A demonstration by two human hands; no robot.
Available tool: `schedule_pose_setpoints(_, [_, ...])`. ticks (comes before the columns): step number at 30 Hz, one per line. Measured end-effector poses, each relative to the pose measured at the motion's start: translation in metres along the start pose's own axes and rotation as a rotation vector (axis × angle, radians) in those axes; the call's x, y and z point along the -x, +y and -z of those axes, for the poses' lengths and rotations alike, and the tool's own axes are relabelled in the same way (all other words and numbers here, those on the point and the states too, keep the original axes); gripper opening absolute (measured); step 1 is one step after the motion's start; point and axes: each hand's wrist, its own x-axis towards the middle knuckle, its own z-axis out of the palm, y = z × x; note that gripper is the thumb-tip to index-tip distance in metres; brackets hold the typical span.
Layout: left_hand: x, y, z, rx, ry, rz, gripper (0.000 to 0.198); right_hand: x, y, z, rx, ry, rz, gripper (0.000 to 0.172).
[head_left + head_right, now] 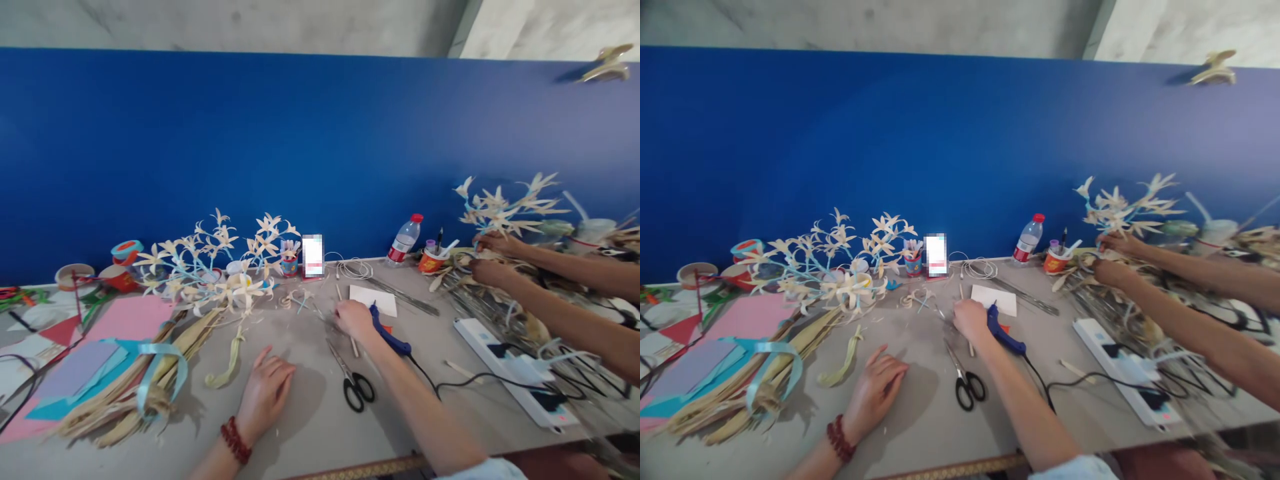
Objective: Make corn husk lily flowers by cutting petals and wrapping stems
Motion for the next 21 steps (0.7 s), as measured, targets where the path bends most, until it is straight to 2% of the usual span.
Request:
schedule_pose_setpoints(4, [0.001,-0.006,0.000,0.002,0.001,0.041,0.024,-0.014,-0.004,0.001,0.075,-0.103,0.008,0.030])
schedule_pose_setpoints(14, [0.003,-0.012,-0.007,0.043,0.003,0.006,0.023,-0.027,-0.017,0.018,0.147,-0.262,0.020,0.030])
schedule_pose_setpoints(21, [0.008,-0.021,-0.014,0.042,0.012,-0.004,0.020,-0.033,-0.022,0.016,0.159,-0.308,0.016,0.030])
